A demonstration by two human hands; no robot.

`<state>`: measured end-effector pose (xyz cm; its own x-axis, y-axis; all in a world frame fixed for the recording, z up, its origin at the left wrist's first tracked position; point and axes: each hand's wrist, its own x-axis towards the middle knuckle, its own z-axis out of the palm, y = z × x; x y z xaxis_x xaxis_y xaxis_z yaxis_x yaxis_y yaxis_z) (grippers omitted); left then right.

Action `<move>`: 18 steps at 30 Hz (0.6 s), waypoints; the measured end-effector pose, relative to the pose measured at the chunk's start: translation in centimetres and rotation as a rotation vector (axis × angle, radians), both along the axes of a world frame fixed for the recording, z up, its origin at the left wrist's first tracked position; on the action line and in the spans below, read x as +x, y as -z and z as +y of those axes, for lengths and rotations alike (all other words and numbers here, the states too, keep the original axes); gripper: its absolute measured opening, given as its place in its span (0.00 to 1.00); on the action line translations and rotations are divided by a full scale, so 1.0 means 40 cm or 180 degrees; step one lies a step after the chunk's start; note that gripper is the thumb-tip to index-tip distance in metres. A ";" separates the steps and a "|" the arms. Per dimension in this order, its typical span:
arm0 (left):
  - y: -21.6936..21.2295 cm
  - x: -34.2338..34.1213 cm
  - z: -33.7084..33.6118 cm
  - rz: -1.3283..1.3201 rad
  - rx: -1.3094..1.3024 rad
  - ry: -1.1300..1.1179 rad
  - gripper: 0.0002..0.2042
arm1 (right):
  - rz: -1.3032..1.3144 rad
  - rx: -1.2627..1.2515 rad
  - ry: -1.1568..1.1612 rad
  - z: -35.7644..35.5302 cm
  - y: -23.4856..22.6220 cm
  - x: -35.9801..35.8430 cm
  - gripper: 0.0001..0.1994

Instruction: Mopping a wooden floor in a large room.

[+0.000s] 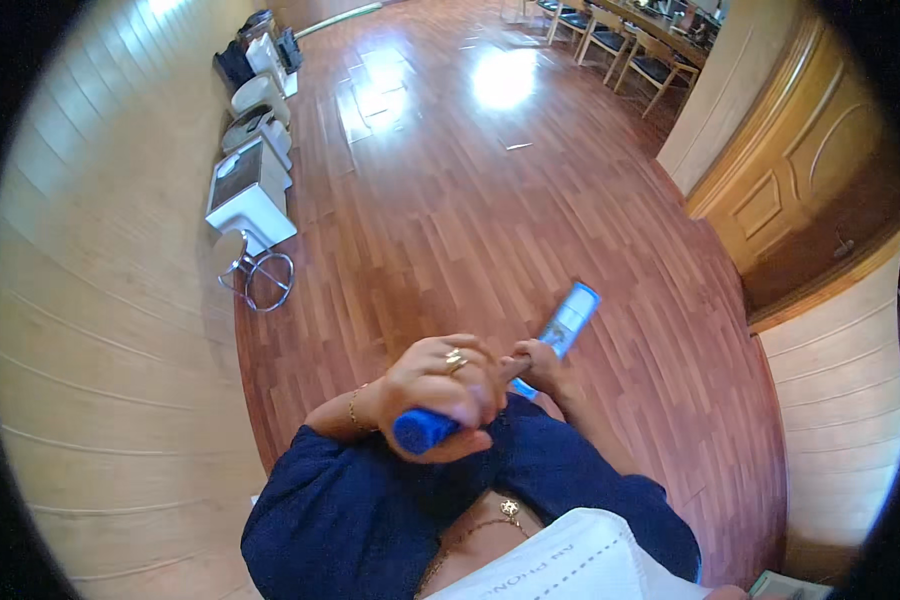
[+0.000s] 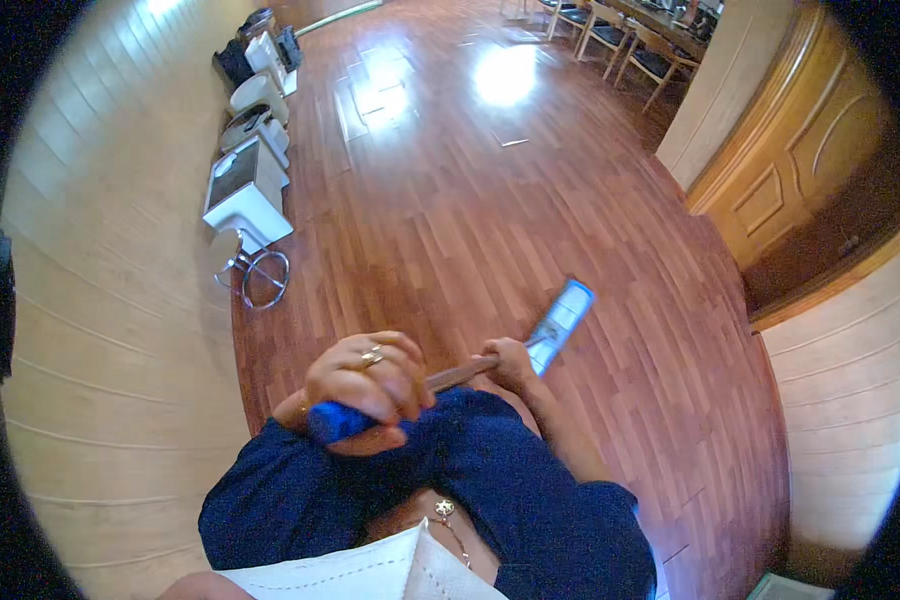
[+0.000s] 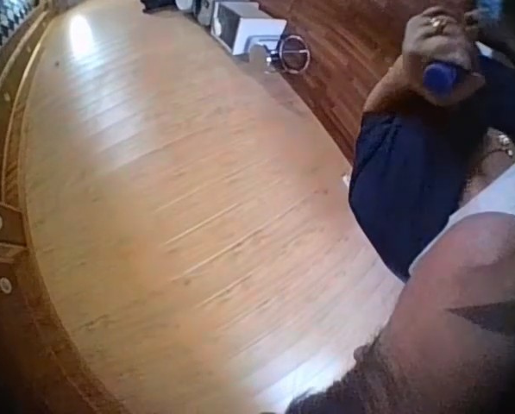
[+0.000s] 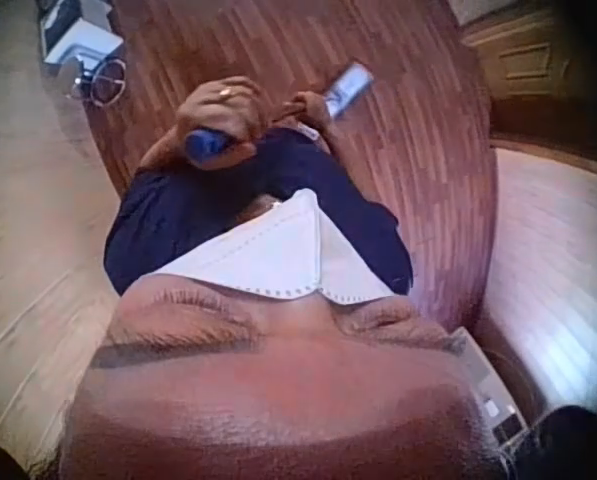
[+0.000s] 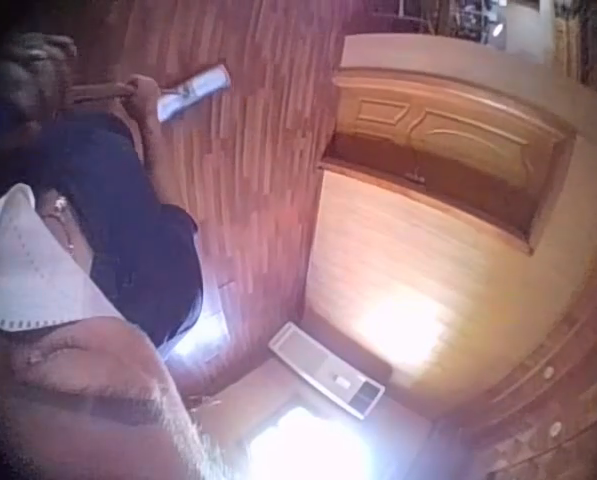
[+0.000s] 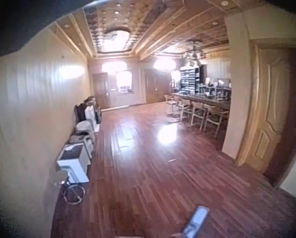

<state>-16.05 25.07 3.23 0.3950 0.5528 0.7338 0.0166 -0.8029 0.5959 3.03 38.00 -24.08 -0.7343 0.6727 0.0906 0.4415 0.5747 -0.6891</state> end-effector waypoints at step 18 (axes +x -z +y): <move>-0.098 -0.087 -0.186 0.0728 0.0704 -0.0694 0.16 | -0.0010 -0.0773 -0.2970 -0.095 -0.103 -0.382 0.09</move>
